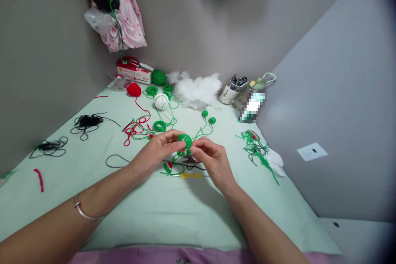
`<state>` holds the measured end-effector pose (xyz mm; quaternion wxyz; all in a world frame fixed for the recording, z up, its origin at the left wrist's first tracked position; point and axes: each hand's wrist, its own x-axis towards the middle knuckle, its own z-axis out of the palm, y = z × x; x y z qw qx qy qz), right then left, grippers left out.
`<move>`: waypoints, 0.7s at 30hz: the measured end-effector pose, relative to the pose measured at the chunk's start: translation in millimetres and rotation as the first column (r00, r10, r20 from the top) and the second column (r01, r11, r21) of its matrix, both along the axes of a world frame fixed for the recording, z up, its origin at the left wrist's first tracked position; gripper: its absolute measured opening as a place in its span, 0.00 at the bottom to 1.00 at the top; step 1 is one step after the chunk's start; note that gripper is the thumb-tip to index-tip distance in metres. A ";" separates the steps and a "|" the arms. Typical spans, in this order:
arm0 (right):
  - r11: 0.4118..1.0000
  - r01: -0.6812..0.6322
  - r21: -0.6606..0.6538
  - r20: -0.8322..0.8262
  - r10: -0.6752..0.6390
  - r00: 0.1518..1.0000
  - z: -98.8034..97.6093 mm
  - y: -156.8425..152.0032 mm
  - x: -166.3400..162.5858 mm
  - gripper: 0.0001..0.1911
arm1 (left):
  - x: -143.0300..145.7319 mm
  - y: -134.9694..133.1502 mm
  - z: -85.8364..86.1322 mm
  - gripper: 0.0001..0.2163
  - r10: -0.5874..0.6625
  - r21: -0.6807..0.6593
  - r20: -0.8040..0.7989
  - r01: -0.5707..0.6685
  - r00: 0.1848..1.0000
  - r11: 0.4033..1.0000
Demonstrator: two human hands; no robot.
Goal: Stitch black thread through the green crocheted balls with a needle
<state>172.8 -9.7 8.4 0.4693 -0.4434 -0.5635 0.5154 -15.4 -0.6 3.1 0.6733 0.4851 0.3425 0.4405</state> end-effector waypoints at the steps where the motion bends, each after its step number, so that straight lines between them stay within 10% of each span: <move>1: 1.000 -0.006 -0.005 -0.003 0.006 1.000 -0.1 0.7 1.4 0.10 | -0.4 0.8 -0.6 0.10 0.005 0.010 0.002 -0.005 1.000 1.000; 21: 0.992 -0.060 -0.111 -0.045 0.055 0.997 3.2 -0.9 -1.0 0.11 | 2.4 -4.8 -3.0 0.09 0.158 0.267 -0.100 -0.127 0.982 0.955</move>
